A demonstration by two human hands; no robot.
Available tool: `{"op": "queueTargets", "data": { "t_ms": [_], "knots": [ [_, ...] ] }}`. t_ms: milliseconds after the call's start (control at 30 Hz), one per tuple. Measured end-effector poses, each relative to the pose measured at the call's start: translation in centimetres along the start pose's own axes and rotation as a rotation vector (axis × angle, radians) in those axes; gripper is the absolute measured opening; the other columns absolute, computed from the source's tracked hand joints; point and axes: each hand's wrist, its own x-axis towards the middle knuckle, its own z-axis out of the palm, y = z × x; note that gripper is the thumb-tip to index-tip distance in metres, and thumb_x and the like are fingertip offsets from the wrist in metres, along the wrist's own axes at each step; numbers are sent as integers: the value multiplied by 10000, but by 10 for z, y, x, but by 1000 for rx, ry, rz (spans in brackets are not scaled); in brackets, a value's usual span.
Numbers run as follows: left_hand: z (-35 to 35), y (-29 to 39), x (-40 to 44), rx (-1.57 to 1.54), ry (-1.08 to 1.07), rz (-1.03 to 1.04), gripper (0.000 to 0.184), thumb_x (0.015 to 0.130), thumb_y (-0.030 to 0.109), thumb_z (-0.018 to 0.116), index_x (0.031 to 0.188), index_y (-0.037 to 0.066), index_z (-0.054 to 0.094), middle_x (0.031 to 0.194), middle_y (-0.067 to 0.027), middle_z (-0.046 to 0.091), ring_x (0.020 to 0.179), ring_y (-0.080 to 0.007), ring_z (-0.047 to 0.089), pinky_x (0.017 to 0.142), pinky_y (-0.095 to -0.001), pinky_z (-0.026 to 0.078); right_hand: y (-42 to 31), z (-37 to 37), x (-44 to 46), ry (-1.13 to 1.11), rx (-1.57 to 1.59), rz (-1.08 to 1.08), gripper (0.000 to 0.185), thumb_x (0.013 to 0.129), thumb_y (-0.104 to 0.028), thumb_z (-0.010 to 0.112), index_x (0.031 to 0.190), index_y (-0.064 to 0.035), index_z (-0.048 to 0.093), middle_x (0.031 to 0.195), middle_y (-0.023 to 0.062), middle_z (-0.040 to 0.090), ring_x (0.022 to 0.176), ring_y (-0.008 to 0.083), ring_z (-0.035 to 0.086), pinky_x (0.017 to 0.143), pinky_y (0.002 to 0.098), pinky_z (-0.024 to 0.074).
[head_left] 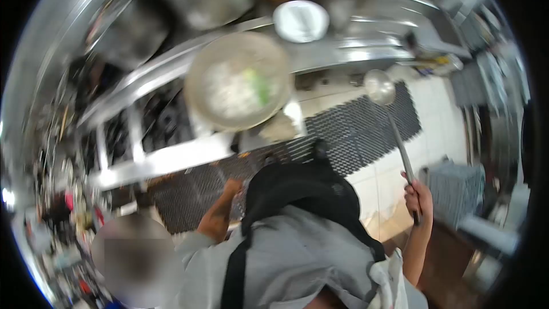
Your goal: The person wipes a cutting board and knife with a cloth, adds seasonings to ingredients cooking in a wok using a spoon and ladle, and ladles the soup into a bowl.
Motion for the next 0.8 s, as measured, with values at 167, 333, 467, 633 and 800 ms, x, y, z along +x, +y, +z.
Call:
{"op": "queueTargets", "data": {
  "t_ms": [167,333,467,633,800],
  "knots": [
    [-15,50,12,-67,93,206,225,962,222,527,1000,43,657,658,-85,613,539,-223,623,499,-397,516,-83,-95,56,354,-146,-56,244,1020,-180,507,1130,27,578,711,12,544,450,65,433,387,205,351],
    [0,103,6,-804,292,-227,384,983,399,521,1019,42,657,824,-109,623,709,-237,615,610,-380,505,-259,-208,162,403,-176,-397,191,982,-157,534,919,8,607,622,5,531,454,95,474,390,238,361],
    [14,153,16,-487,290,-238,477,978,469,519,1095,28,658,965,-163,661,862,-297,637,751,-408,503,-382,-221,238,1070,-1007,-696,219,929,-171,549,973,39,592,828,164,676,691,279,679,612,380,557],
    [26,179,12,33,300,-21,572,972,532,521,1166,13,664,1091,-212,702,998,-348,663,874,-431,505,-367,-202,290,1362,-941,-866,243,890,-154,558,1039,39,553,879,242,680,837,374,698,724,479,566],
    [58,131,12,-111,161,-130,541,973,500,547,1140,4,683,1017,-184,716,915,-300,677,784,-402,523,-231,-174,180,485,-464,-636,180,964,-148,554,1069,-2,561,664,-3,513,464,83,465,418,254,384]
  ]
}}
